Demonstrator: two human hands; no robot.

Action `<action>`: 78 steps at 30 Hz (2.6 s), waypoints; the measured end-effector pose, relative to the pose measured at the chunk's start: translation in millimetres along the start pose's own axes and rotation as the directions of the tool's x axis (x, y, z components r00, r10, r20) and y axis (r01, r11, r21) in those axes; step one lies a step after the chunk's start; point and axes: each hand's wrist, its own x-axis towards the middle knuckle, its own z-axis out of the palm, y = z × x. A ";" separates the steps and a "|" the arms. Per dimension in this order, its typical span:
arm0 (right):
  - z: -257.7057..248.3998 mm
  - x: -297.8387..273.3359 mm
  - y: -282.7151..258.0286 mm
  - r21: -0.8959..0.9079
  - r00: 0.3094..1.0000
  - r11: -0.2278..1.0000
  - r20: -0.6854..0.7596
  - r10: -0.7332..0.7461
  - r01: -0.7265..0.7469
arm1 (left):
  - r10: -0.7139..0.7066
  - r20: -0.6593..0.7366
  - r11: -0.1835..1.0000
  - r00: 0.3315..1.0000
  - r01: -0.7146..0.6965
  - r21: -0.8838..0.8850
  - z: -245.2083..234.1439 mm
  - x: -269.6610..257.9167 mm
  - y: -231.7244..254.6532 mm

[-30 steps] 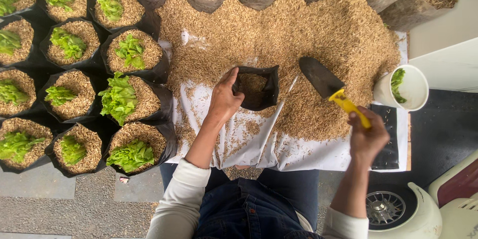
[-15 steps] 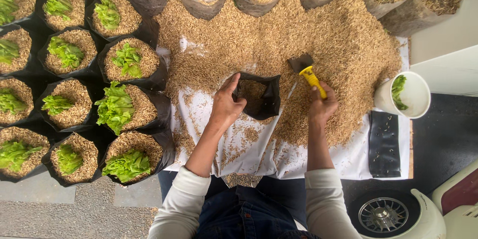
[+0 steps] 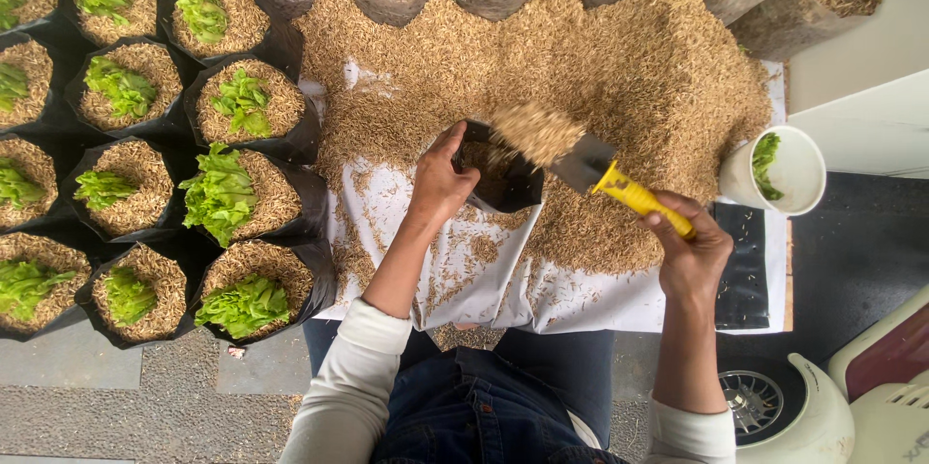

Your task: The person fills plant nursery bags with soil and husks using a hand trowel, then places young green plants into the prepared bags.

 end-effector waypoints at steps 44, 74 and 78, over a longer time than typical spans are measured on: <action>29.1 8.6 95.4 0.213 0.940 0.965 -0.273 0.207 -0.151 | -0.017 -0.004 1.000 1.000 0.017 -0.013 -6.2 -5.2 12.8; 81.2 -2.6 -41.6 -0.379 0.657 0.617 0.686 -0.314 0.690 | -0.014 -0.012 0.941 1.000 0.017 0.338 -4.6 -29.6 0.1; 71.1 4.7 -70.6 -0.424 0.677 0.595 0.672 -0.299 0.683 | -0.023 -0.016 0.960 1.000 0.026 0.279 -14.1 -31.4 17.1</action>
